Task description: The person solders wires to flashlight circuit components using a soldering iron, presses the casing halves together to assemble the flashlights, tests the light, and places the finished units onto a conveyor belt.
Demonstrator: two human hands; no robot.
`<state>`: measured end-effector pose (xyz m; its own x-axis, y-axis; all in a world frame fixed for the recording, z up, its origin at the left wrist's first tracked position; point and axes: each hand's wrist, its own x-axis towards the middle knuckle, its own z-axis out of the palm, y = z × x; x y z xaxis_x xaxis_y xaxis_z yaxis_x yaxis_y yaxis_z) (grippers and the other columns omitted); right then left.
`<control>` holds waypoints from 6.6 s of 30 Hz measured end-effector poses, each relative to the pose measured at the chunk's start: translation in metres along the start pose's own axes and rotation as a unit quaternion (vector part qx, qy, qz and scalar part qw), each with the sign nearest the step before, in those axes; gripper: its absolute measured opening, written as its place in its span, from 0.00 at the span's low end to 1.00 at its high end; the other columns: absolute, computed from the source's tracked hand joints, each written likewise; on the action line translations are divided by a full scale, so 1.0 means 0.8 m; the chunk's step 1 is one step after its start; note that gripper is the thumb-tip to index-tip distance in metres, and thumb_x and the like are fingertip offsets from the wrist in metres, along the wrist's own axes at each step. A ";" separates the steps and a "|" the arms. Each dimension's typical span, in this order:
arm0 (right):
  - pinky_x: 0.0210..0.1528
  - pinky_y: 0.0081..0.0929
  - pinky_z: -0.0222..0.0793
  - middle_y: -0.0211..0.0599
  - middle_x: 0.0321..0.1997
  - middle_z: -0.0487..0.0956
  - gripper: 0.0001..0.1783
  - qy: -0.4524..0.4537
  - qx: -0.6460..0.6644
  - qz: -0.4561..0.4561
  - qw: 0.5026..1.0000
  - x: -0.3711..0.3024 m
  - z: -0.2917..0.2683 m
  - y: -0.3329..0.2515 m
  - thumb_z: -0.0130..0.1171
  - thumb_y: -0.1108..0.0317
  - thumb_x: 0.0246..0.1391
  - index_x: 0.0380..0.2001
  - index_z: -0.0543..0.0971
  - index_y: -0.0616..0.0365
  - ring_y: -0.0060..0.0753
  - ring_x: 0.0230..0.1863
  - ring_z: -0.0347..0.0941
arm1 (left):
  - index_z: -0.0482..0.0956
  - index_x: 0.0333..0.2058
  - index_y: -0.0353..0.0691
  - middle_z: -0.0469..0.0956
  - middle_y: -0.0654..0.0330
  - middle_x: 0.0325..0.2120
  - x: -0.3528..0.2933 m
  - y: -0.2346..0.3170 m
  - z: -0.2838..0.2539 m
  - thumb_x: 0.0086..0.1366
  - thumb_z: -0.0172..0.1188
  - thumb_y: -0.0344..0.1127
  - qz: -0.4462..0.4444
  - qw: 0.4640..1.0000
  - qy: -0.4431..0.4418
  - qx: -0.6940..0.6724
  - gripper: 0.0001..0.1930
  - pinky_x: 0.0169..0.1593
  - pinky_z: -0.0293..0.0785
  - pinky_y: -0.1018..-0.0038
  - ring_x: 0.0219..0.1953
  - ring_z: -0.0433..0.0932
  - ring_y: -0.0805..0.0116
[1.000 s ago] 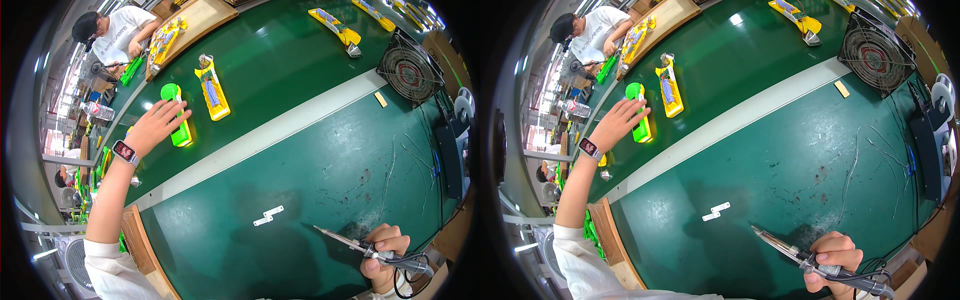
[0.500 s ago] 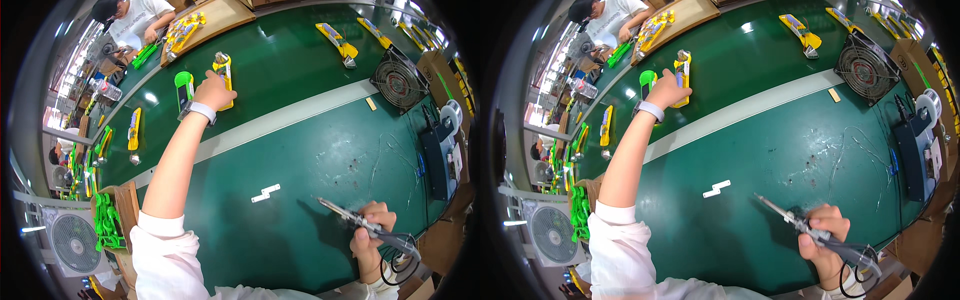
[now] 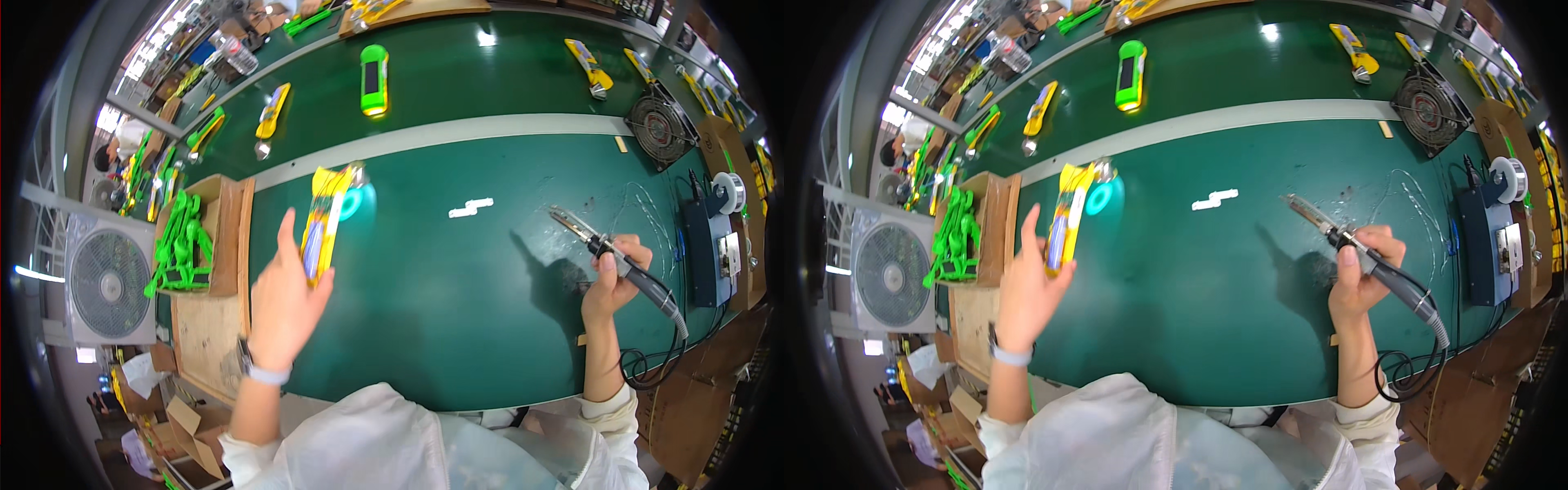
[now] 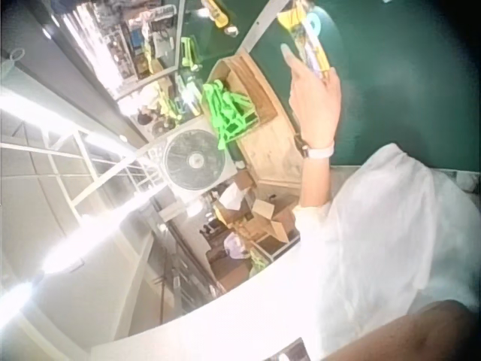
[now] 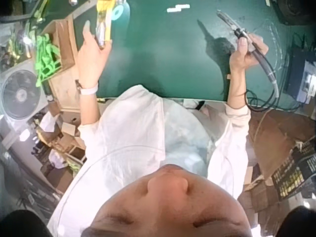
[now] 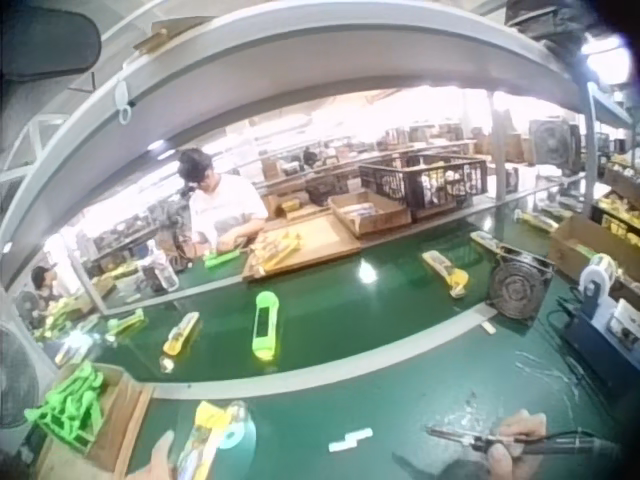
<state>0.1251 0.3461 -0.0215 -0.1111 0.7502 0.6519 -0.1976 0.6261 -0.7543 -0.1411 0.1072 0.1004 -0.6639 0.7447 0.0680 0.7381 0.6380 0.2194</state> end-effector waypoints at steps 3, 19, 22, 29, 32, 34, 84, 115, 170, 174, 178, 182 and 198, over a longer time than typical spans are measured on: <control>0.29 0.19 0.60 0.37 0.30 0.68 0.13 -0.019 0.008 -0.011 1.000 0.001 0.003 -0.002 0.58 0.70 0.53 0.37 0.66 0.60 0.21 0.27 0.62 | 0.49 0.64 0.33 0.76 0.41 0.36 -0.075 -0.017 0.009 0.54 0.63 0.31 -0.075 0.997 0.007 -0.006 0.42 0.35 0.74 0.56 0.33 0.77 0.43; 0.27 0.17 0.61 0.38 0.28 0.69 0.10 -0.087 -0.040 -0.067 0.993 0.000 0.004 0.000 0.54 0.72 0.55 0.38 0.67 0.61 0.20 0.23 0.64 | 0.53 0.63 0.36 0.76 0.51 0.37 -0.158 -0.001 0.075 0.55 0.67 0.38 -0.172 0.983 0.047 -0.034 0.41 0.38 0.75 0.63 0.36 0.78 0.53; 0.27 0.16 0.62 0.39 0.29 0.69 0.10 -0.084 -0.037 -0.060 0.994 0.000 0.002 0.001 0.54 0.72 0.55 0.38 0.67 0.62 0.21 0.24 0.64 | 0.56 0.62 0.35 0.76 0.51 0.40 -0.159 -0.002 0.076 0.55 0.68 0.41 -0.186 0.980 0.056 -0.042 0.40 0.39 0.75 0.64 0.39 0.78 0.55; 0.26 0.16 0.64 0.42 0.31 0.71 0.10 -0.071 -0.038 -0.056 0.995 -0.002 -0.002 0.007 0.54 0.72 0.55 0.38 0.67 0.63 0.22 0.24 0.66 | 0.61 0.59 0.34 0.76 0.53 0.41 -0.165 0.005 0.086 0.55 0.67 0.43 -0.169 0.979 0.093 -0.071 0.37 0.40 0.75 0.66 0.42 0.77 0.57; 0.24 0.15 0.63 0.43 0.31 0.70 0.10 -0.079 -0.041 -0.064 0.994 -0.001 -0.005 0.008 0.55 0.71 0.55 0.38 0.67 0.62 0.22 0.23 0.65 | 0.62 0.58 0.33 0.76 0.51 0.43 -0.171 0.006 0.087 0.56 0.67 0.42 -0.161 0.980 0.085 -0.085 0.36 0.42 0.75 0.67 0.43 0.77 0.56; 0.25 0.15 0.62 0.42 0.31 0.70 0.10 -0.083 -0.040 -0.069 0.993 -0.001 -0.007 0.010 0.55 0.71 0.55 0.38 0.68 0.62 0.22 0.24 0.65 | 0.63 0.57 0.32 0.74 0.49 0.47 -0.171 0.008 0.090 0.55 0.68 0.42 -0.142 0.982 0.081 -0.098 0.36 0.43 0.75 0.67 0.44 0.76 0.55; 0.38 0.26 0.62 0.38 0.30 0.68 0.11 -0.092 -0.044 -0.063 0.993 -0.007 -0.015 0.025 0.53 0.74 0.52 0.38 0.66 0.60 0.28 0.34 0.63 | 0.78 0.42 0.44 0.77 0.47 0.35 0.057 -0.361 -0.026 0.60 0.49 0.26 -0.094 0.978 0.025 0.187 0.13 0.42 0.74 0.58 0.40 0.77 0.47; 0.37 0.25 0.60 0.38 0.30 0.68 0.12 -0.107 -0.063 -0.093 0.988 -0.009 -0.011 0.019 0.56 0.76 0.51 0.37 0.66 0.61 0.28 0.32 0.63 | 0.67 0.46 0.33 0.73 0.62 0.29 -0.068 -0.029 -0.054 0.64 0.55 0.29 -0.073 0.804 0.108 -0.580 0.13 0.18 0.74 0.82 0.18 0.71 0.80; 0.30 0.21 0.57 0.39 0.28 0.69 0.28 -0.028 -0.096 0.164 0.981 -0.068 0.032 -0.110 0.68 0.50 0.47 0.35 0.64 0.57 0.24 0.25 0.61 | 0.75 0.52 0.48 0.68 0.58 0.48 -0.083 0.071 0.128 0.50 0.69 0.38 0.227 0.970 -0.021 -0.085 0.28 0.50 0.65 0.59 0.47 0.72 0.62; 0.25 0.22 0.57 0.38 0.28 0.67 0.28 -0.028 -0.079 0.079 0.993 -0.081 0.030 -0.093 0.68 0.50 0.48 0.37 0.63 0.56 0.25 0.23 0.60 | 0.76 0.51 0.49 0.70 0.59 0.49 -0.092 0.081 0.130 0.50 0.69 0.37 0.179 0.980 -0.005 -0.088 0.26 0.53 0.62 0.59 0.48 0.73 0.62; 0.24 0.23 0.54 0.37 0.27 0.65 0.23 -0.079 -0.103 0.016 0.991 -0.088 0.020 -0.089 0.61 0.53 0.50 0.39 0.66 0.55 0.24 0.20 0.56 | 0.79 0.46 0.49 0.72 0.58 0.52 -0.103 0.082 0.120 0.51 0.69 0.39 0.145 0.986 0.016 -0.085 0.22 0.58 0.58 0.57 0.51 0.74 0.60; 0.23 0.23 0.57 0.37 0.28 0.66 0.25 -0.072 -0.121 0.020 0.990 -0.092 0.017 -0.090 0.63 0.51 0.50 0.38 0.64 0.55 0.26 0.20 0.59 | 0.80 0.41 0.45 0.74 0.55 0.52 -0.117 0.051 0.095 0.50 0.70 0.41 0.113 0.991 0.037 -0.064 0.19 0.60 0.57 0.56 0.53 0.74 0.56; 0.23 0.22 0.57 0.37 0.27 0.67 0.25 -0.061 -0.117 -0.009 0.991 -0.092 0.022 -0.085 0.65 0.51 0.51 0.37 0.65 0.55 0.26 0.20 0.62 | 0.80 0.47 0.45 0.69 0.56 0.49 -0.123 0.027 0.103 0.50 0.69 0.31 0.084 0.990 -0.017 -0.113 0.22 0.57 0.61 0.52 0.53 0.71 0.53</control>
<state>0.1299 0.2445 -0.0172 -0.2304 0.7165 0.6585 0.0298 0.6816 -0.7312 -0.0494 0.0640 0.0180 -0.5262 0.8455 0.0907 0.7901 0.4467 0.4199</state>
